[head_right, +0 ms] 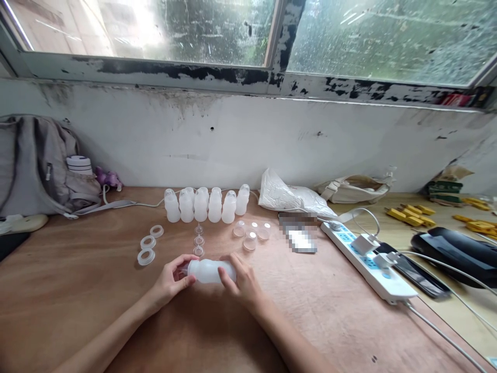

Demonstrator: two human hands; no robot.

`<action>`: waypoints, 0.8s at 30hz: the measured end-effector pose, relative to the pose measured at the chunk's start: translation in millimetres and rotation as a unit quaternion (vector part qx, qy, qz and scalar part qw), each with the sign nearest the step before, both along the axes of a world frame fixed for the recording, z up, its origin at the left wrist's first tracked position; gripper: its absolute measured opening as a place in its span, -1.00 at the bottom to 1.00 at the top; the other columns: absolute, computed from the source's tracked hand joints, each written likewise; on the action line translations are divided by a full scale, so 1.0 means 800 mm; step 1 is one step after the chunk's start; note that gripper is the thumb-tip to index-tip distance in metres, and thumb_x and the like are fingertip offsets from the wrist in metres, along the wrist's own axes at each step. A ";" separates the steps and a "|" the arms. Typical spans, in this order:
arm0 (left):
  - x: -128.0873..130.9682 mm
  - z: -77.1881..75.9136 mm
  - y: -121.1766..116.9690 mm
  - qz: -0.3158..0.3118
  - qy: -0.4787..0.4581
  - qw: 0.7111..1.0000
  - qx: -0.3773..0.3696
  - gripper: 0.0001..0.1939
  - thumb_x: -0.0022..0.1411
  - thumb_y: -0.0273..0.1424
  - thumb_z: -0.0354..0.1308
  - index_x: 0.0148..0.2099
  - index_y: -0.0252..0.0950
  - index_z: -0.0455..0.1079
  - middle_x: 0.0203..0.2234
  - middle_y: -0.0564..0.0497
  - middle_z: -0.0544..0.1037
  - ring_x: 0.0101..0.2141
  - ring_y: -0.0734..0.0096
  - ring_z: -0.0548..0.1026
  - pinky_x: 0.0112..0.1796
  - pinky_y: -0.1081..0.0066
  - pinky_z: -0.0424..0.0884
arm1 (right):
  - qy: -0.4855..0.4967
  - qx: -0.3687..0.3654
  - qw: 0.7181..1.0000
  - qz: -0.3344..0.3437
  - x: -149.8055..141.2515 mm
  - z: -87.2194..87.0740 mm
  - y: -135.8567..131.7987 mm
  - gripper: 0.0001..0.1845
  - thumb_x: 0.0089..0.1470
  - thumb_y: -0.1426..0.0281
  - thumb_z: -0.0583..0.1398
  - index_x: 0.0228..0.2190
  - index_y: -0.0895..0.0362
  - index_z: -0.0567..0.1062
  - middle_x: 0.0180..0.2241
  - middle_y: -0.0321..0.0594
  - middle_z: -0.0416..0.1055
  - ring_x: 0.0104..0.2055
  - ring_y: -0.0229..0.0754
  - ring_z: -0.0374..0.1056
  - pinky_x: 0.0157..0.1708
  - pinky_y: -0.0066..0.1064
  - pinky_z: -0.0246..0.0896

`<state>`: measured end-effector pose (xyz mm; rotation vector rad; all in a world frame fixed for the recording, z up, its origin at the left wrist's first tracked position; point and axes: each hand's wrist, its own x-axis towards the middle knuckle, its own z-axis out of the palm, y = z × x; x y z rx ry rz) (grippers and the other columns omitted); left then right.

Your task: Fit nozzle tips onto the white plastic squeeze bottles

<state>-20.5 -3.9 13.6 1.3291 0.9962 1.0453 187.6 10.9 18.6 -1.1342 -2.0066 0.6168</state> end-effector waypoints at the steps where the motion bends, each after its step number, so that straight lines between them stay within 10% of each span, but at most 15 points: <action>1: 0.000 0.000 -0.001 0.003 0.024 0.999 0.031 -0.60 -0.03 -0.30 0.23 -0.12 -0.33 0.34 -0.28 -0.10 0.43 -0.30 0.32 0.41 -0.29 0.43 0.37 | 0.018 -0.034 0.999 -0.013 -0.001 -0.001 0.001 -0.73 0.08 0.21 -0.01 -0.40 0.12 0.36 -0.46 -0.20 0.34 -0.42 -0.18 0.29 -0.42 -0.39 0.21; 8: 0.002 0.002 -0.010 0.021 0.115 0.984 0.131 -0.64 -0.02 -0.32 0.21 -0.12 -0.27 0.35 -0.25 -0.10 0.41 -0.27 0.28 0.39 -0.29 0.41 0.35 | 0.123 -0.396 0.909 -0.030 -0.007 0.001 0.010 -0.53 0.03 -0.01 -0.07 -0.42 0.14 0.31 -0.78 -0.43 0.11 -0.81 -0.37 -0.01 -0.86 -0.57 -0.24; 17: 0.002 0.006 -0.002 0.032 -0.040 0.998 -0.020 -0.61 0.01 -0.22 0.19 -0.15 -0.35 0.34 -0.32 -0.07 0.46 -0.31 0.32 0.40 -0.28 0.43 0.33 | 0.027 -0.003 1.000 -0.013 0.001 -0.005 -0.005 -0.58 -0.06 0.19 0.12 -0.15 0.08 0.25 -0.33 -0.17 0.35 -0.47 -0.19 0.27 -0.45 -0.37 0.20; 24: 0.001 0.004 -0.011 0.029 0.026 0.997 0.074 -0.61 -0.01 -0.29 0.21 -0.11 -0.32 0.33 -0.25 -0.09 0.40 -0.27 0.29 0.40 -0.28 0.44 0.34 | 0.057 -0.065 0.996 -0.035 -0.006 -0.002 -0.003 -0.76 0.08 0.20 -0.03 -0.41 0.11 0.26 -0.56 -0.32 0.26 -0.54 -0.25 0.20 -0.53 -0.45 0.09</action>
